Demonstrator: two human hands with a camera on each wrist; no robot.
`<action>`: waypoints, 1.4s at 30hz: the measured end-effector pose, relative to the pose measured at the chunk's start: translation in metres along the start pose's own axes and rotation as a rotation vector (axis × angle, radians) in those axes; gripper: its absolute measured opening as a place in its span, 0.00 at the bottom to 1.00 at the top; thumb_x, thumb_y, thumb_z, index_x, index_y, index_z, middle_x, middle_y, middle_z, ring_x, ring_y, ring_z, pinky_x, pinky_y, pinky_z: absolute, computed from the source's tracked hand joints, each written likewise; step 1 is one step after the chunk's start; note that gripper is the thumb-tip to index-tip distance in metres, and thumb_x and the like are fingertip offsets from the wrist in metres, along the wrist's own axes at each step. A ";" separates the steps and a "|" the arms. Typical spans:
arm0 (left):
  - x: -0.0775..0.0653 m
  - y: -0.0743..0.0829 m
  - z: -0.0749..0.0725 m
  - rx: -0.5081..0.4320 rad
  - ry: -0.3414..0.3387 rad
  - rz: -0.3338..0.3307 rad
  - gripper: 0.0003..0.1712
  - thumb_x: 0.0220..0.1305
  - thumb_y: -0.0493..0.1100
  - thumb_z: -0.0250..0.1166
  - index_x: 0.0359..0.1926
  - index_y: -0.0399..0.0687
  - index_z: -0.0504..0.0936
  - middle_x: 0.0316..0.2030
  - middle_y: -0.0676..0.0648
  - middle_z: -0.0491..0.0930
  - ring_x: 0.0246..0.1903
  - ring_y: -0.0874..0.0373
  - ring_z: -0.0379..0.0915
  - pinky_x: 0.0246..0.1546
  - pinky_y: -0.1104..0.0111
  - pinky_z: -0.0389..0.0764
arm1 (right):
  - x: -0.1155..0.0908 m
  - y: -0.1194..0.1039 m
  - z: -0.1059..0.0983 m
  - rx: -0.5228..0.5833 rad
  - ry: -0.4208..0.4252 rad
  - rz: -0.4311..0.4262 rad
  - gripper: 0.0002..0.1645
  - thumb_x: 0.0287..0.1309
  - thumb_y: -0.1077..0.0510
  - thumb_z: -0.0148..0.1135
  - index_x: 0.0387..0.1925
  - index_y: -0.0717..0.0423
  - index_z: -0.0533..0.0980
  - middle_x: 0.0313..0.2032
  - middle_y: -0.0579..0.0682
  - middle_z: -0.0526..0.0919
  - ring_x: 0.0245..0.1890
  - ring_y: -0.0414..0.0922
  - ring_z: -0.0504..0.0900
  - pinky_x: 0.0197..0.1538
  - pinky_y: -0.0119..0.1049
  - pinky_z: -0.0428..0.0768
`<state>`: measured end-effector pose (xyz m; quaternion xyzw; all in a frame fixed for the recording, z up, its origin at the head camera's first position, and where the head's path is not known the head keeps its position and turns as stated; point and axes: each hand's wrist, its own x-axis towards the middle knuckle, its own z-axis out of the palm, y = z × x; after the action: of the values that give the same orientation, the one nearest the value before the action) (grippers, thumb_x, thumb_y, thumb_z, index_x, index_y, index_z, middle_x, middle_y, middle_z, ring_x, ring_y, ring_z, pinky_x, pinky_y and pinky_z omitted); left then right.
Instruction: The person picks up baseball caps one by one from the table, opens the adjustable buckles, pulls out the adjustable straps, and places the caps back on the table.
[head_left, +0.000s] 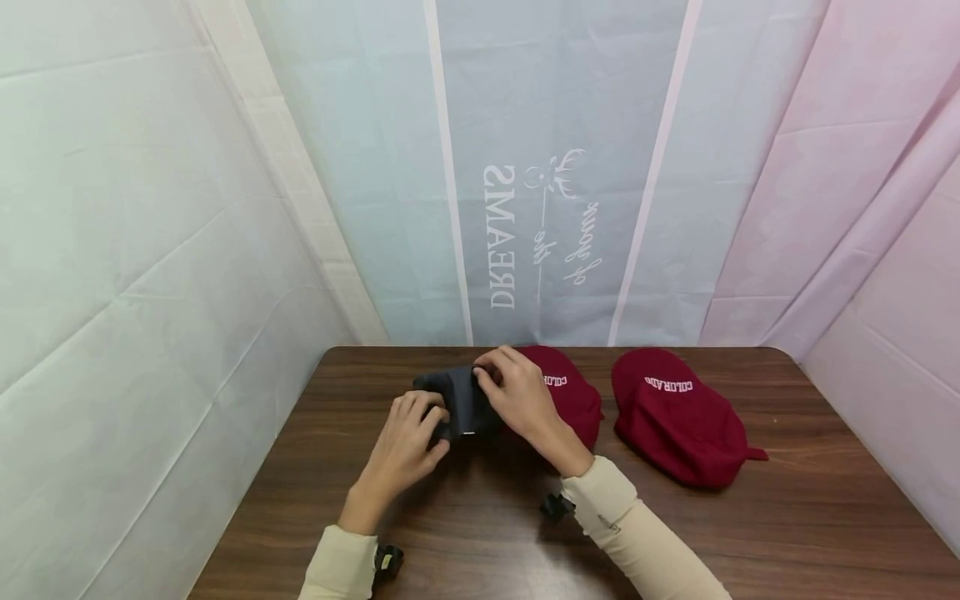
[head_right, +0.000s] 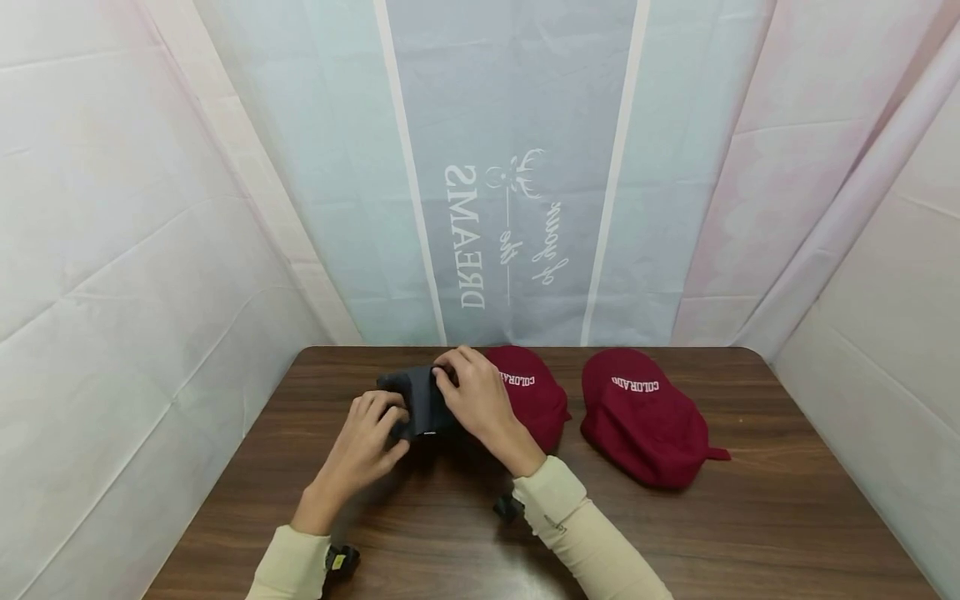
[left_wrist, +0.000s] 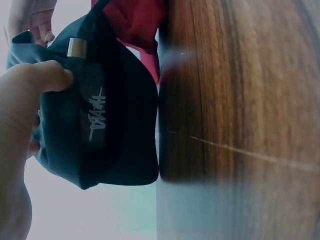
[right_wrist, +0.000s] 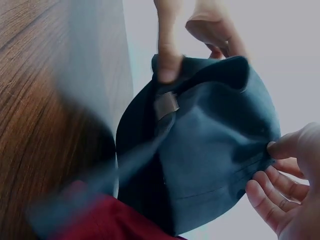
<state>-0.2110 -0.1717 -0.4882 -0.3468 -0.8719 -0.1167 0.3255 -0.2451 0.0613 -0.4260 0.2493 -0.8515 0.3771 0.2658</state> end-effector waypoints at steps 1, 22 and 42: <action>0.001 0.000 -0.001 -0.010 0.008 0.005 0.17 0.58 0.40 0.77 0.44 0.48 0.79 0.53 0.45 0.78 0.53 0.47 0.72 0.54 0.52 0.74 | 0.000 0.000 0.000 0.001 0.001 0.001 0.05 0.68 0.60 0.71 0.44 0.54 0.87 0.39 0.48 0.86 0.32 0.41 0.81 0.38 0.34 0.83; 0.023 0.007 -0.016 -0.224 0.279 -0.005 0.08 0.61 0.30 0.69 0.40 0.42 0.83 0.43 0.45 0.84 0.41 0.50 0.78 0.41 0.59 0.75 | -0.006 -0.001 -0.012 0.069 -0.001 -0.025 0.17 0.66 0.62 0.73 0.54 0.57 0.81 0.48 0.51 0.83 0.35 0.42 0.83 0.40 0.36 0.86; 0.038 0.008 -0.024 -0.289 0.438 -0.017 0.08 0.62 0.29 0.68 0.43 0.39 0.85 0.43 0.41 0.85 0.42 0.45 0.81 0.46 0.56 0.80 | -0.017 0.005 -0.019 0.070 0.004 -0.295 0.19 0.59 0.69 0.62 0.50 0.54 0.84 0.52 0.50 0.85 0.52 0.46 0.81 0.53 0.44 0.85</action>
<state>-0.2146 -0.1562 -0.4458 -0.3489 -0.7578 -0.3150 0.4525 -0.2305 0.0827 -0.4287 0.3800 -0.7912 0.3641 0.3113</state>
